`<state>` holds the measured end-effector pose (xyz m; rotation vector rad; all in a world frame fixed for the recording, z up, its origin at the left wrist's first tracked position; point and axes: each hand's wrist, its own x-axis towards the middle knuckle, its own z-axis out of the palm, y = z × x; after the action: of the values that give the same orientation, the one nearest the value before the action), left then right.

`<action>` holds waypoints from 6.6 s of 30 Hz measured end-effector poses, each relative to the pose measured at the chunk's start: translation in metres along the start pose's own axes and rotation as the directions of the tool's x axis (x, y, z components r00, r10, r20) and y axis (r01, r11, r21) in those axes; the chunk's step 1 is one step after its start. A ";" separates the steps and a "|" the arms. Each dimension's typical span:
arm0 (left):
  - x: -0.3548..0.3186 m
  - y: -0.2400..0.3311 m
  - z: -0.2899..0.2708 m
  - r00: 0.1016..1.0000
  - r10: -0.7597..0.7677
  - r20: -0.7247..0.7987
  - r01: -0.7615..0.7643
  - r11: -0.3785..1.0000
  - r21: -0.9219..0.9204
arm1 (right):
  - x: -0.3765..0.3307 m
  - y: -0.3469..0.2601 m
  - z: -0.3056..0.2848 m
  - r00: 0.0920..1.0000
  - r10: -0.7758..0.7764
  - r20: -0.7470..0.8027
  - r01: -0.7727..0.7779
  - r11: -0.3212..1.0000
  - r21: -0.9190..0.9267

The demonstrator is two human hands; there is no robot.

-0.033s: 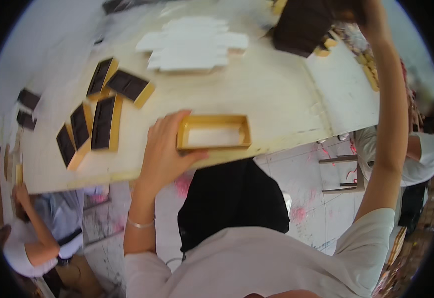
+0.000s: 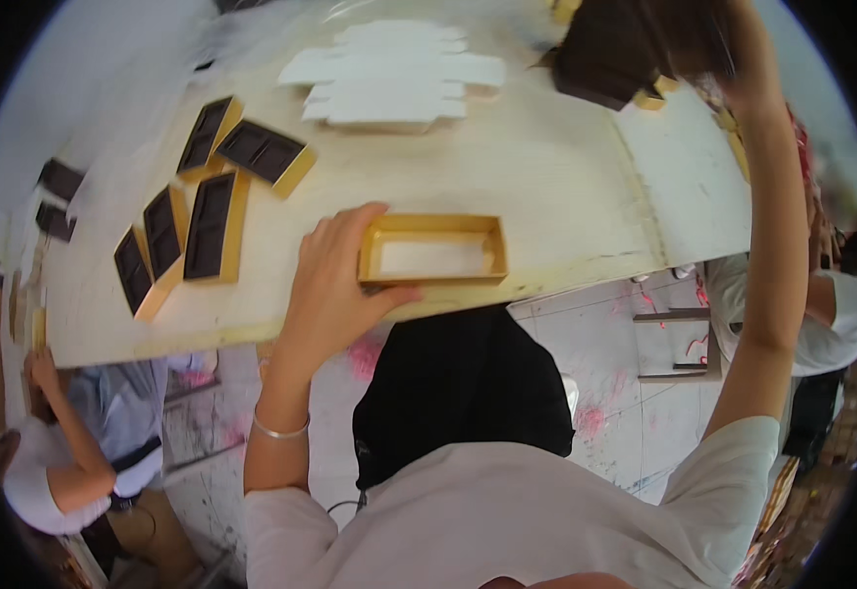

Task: The person folds flat cardboard pieces into small rectangular boxes and places dark rectangular inserts inside them. The person repeats this process multiple times, stacking completed boxes on the table.

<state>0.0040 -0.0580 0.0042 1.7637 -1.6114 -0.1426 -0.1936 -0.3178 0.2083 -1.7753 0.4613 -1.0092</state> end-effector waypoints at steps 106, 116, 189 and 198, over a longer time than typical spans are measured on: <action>0.003 0.115 -0.052 0.732 0.669 -0.127 -0.074 -0.108 -0.991 | -0.039 0.072 -0.154 0.931 -0.365 -0.029 0.107 0.346 -0.932; -0.025 0.140 -0.065 0.781 0.529 -0.331 -0.205 -0.284 -0.937 | -0.036 0.163 0.102 0.801 -0.399 0.446 0.599 0.534 -0.597; 0.057 0.011 0.016 0.908 0.035 0.417 -0.025 0.999 -0.029 | -0.202 0.116 0.074 0.665 -0.291 0.688 0.662 0.657 -0.362; 0.061 0.001 0.017 0.912 0.083 0.401 -0.064 0.996 -0.060 | -0.179 0.105 0.085 0.855 0.000 0.519 0.264 0.861 -0.435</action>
<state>0.0073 -0.1204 0.0157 1.7119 -1.9438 -0.5349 -0.2146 -0.1889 0.0257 -2.4741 0.2691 -0.4891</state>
